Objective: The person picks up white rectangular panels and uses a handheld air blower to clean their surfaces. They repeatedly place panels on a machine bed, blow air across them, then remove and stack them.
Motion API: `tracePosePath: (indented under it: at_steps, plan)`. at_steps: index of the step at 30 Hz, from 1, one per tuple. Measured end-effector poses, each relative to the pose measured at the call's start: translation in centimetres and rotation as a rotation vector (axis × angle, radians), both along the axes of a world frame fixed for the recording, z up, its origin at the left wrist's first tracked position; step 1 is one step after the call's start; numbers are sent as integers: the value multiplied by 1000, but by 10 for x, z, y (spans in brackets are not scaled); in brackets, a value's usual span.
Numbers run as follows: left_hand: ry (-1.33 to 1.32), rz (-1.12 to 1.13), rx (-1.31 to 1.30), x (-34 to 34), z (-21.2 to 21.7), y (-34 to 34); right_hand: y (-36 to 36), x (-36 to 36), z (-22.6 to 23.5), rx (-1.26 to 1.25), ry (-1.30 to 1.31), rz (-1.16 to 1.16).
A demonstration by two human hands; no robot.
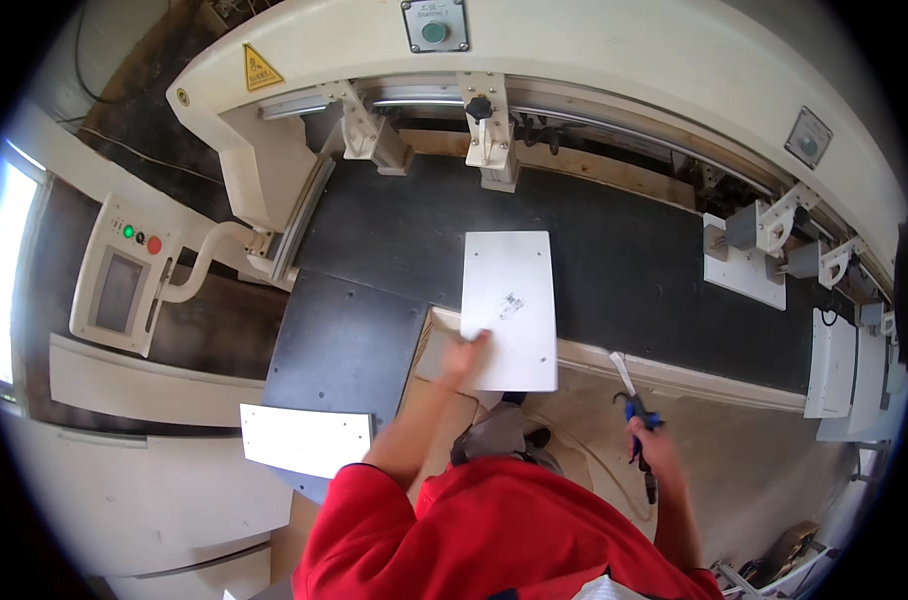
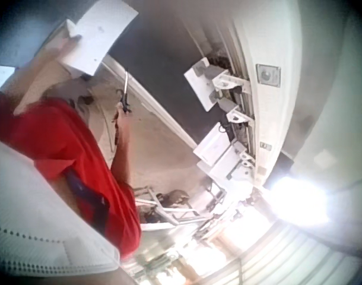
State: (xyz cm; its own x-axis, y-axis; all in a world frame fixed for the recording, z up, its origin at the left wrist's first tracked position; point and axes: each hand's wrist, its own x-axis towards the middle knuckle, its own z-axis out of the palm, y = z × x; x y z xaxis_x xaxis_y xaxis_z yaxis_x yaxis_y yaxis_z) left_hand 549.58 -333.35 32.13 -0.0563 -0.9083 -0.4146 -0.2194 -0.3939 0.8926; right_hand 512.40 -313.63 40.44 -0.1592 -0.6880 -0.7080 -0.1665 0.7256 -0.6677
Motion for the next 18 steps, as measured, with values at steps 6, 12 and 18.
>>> tracePosePath:
  at_steps: [6, 12, 18]
  plan:
    - [-1088, -560, -183, 87, 58, -129, 19, 26, 5, 33, 48, 16]
    - [-1289, -776, -606, 103, 28, -196, -1, 37, 3, -22, 39, -465]
    - [-1110, -1033, -600, 88, 23, -179, -44, 100, 11, 96, 54, -349]
